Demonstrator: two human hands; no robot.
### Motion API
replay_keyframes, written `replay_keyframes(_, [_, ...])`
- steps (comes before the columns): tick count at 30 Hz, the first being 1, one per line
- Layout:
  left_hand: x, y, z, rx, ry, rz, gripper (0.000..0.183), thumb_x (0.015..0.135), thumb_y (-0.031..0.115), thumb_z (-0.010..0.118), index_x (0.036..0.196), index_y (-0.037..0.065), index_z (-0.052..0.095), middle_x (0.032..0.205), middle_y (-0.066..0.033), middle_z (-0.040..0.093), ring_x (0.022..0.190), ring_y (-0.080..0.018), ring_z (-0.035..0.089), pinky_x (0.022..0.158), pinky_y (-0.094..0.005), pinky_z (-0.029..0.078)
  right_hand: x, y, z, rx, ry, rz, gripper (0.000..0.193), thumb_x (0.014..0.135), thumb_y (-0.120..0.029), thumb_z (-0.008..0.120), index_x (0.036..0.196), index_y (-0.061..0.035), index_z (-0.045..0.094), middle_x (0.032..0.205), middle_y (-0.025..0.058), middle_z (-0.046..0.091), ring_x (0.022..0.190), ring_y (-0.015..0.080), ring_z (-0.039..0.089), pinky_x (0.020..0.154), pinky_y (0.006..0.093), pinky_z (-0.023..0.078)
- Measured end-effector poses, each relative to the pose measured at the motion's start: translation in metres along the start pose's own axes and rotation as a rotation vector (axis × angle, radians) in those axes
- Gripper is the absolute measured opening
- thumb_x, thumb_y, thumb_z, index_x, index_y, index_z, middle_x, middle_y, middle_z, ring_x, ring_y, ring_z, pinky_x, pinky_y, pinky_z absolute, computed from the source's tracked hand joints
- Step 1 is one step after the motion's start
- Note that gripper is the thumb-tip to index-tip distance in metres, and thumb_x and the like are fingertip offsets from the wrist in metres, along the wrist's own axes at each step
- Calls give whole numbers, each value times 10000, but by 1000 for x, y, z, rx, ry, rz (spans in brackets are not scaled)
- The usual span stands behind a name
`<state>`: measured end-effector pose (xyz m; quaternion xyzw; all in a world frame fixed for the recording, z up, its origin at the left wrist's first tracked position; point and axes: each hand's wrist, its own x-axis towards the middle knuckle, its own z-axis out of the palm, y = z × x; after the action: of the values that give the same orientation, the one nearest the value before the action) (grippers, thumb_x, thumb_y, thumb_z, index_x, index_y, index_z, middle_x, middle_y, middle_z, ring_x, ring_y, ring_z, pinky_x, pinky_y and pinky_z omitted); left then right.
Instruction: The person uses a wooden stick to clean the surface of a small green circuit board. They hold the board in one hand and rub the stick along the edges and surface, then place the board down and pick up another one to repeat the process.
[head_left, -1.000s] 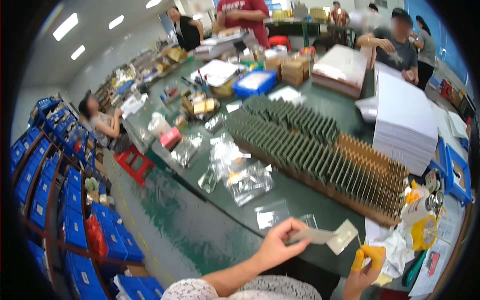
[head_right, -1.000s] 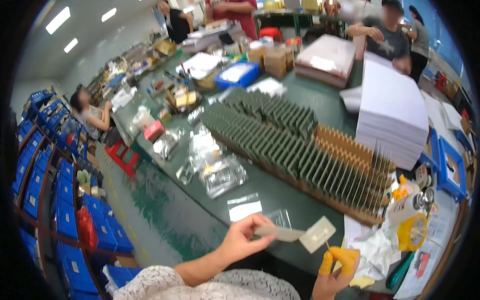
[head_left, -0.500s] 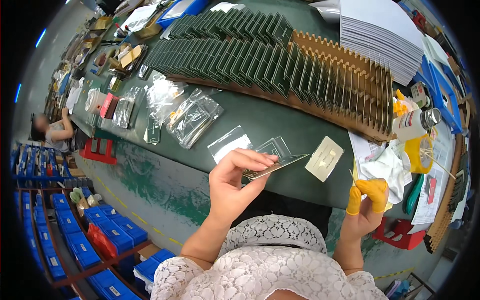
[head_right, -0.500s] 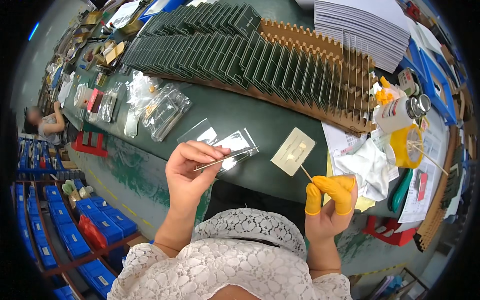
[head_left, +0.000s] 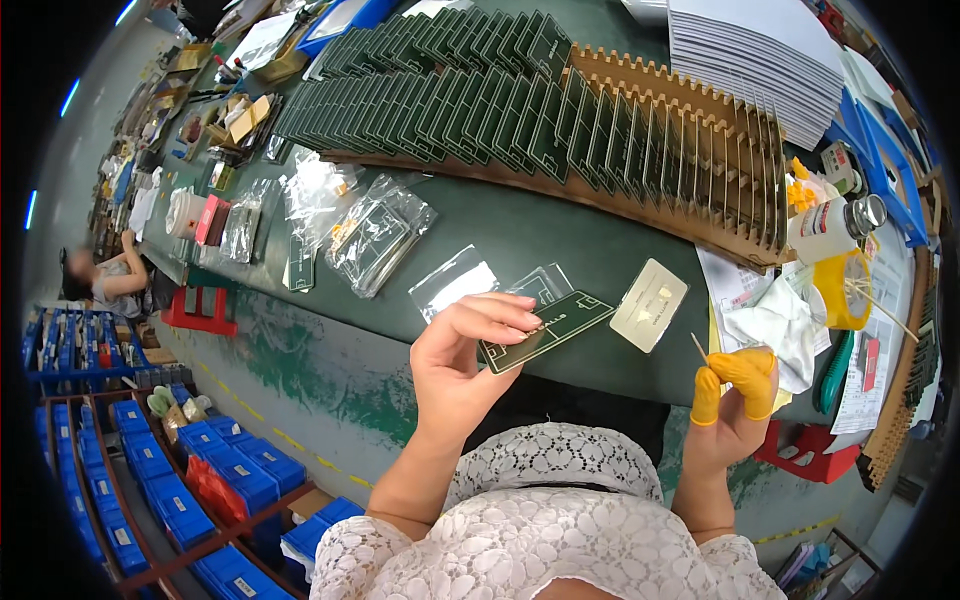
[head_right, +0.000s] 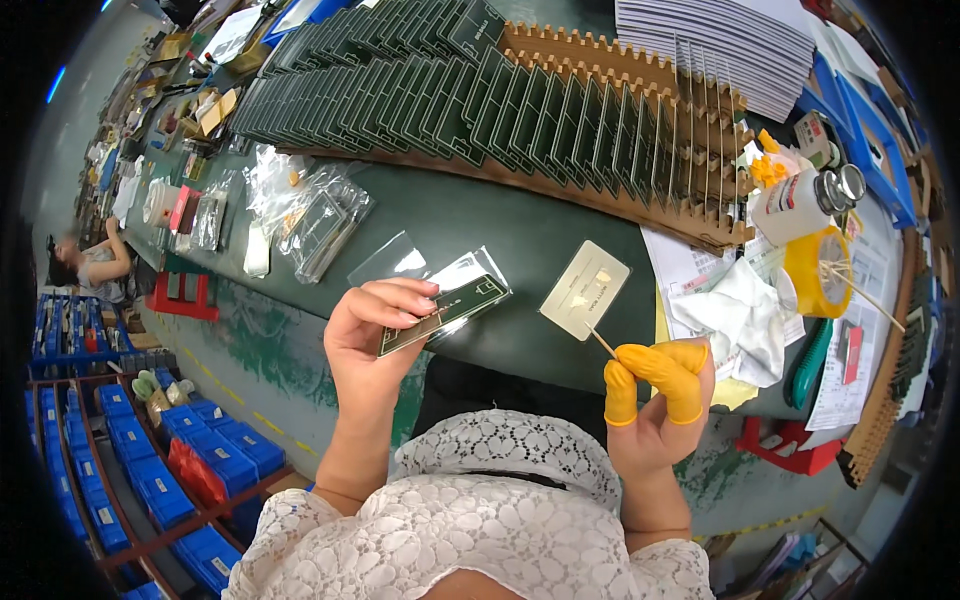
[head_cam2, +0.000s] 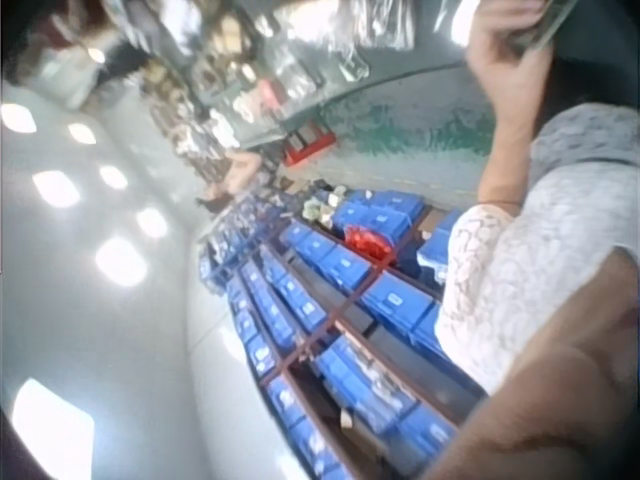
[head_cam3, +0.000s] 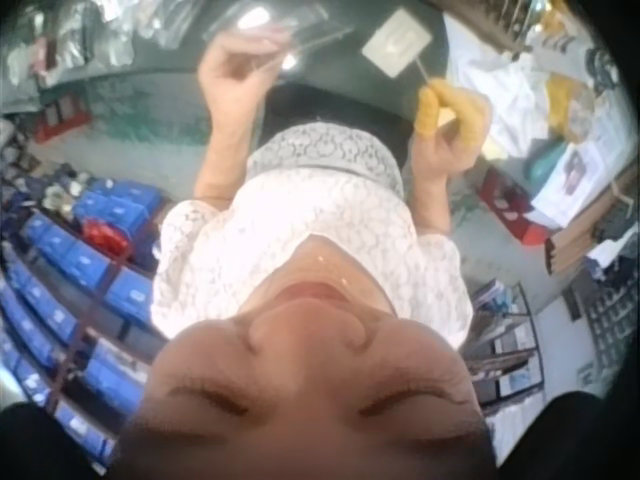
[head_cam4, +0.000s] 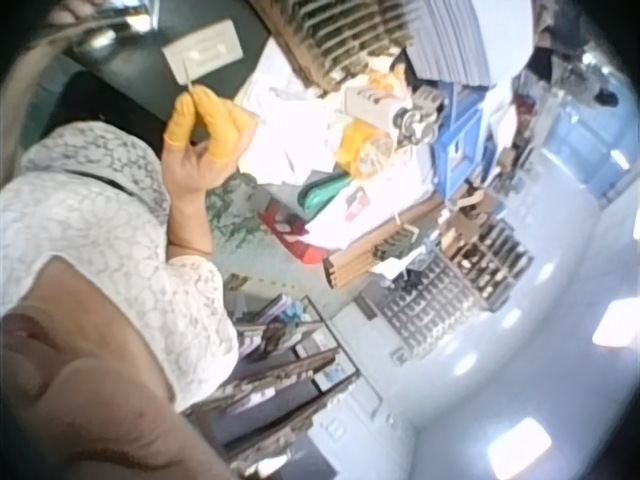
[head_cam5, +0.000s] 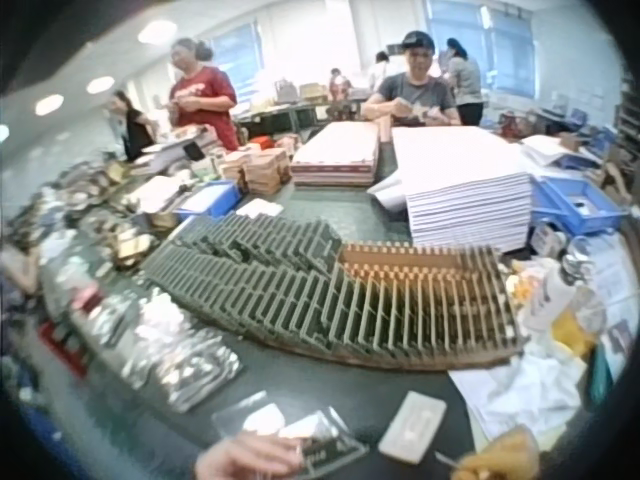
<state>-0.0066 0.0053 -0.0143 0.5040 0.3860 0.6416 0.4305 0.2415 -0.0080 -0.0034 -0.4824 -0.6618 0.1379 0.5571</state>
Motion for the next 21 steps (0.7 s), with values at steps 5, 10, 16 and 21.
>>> replay_keyframes(5, [-1,-2,-1,-3,-12,-1,215,801,-114,744,933,27,649,1033,-130,730,1081,-288,669,1008,-428,491,-2,-1,0,11,-12,13,207,832,11,767,1011,1,663,896,90,594,786,220,513,730,314,408])
replay_keyframes(10, [-1,-2,-1,-9,-23,9,222,797,-124,739,934,26,649,1031,-133,727,1067,-280,670,1000,-420,494,-2,-1,-1,-21,-38,-10,203,831,6,773,1002,-4,665,887,88,600,770,229,513,726,325,411])
replay_keyframes(16, [-1,-2,0,-25,-31,13,230,796,-136,729,938,25,648,1039,-130,717,1057,-270,669,994,-410,495,1,-5,3,30,-48,11,199,821,9,779,985,-8,668,878,86,597,763,230,507,691,330,404])
replay_keyframes(21, [0,-2,1,-22,-35,4,242,789,-154,719,934,24,641,1040,-129,712,1046,-257,671,995,-401,493,1,-5,3,29,-48,12,209,813,13,781,990,-13,674,869,85,591,756,230,505,682,324,402])
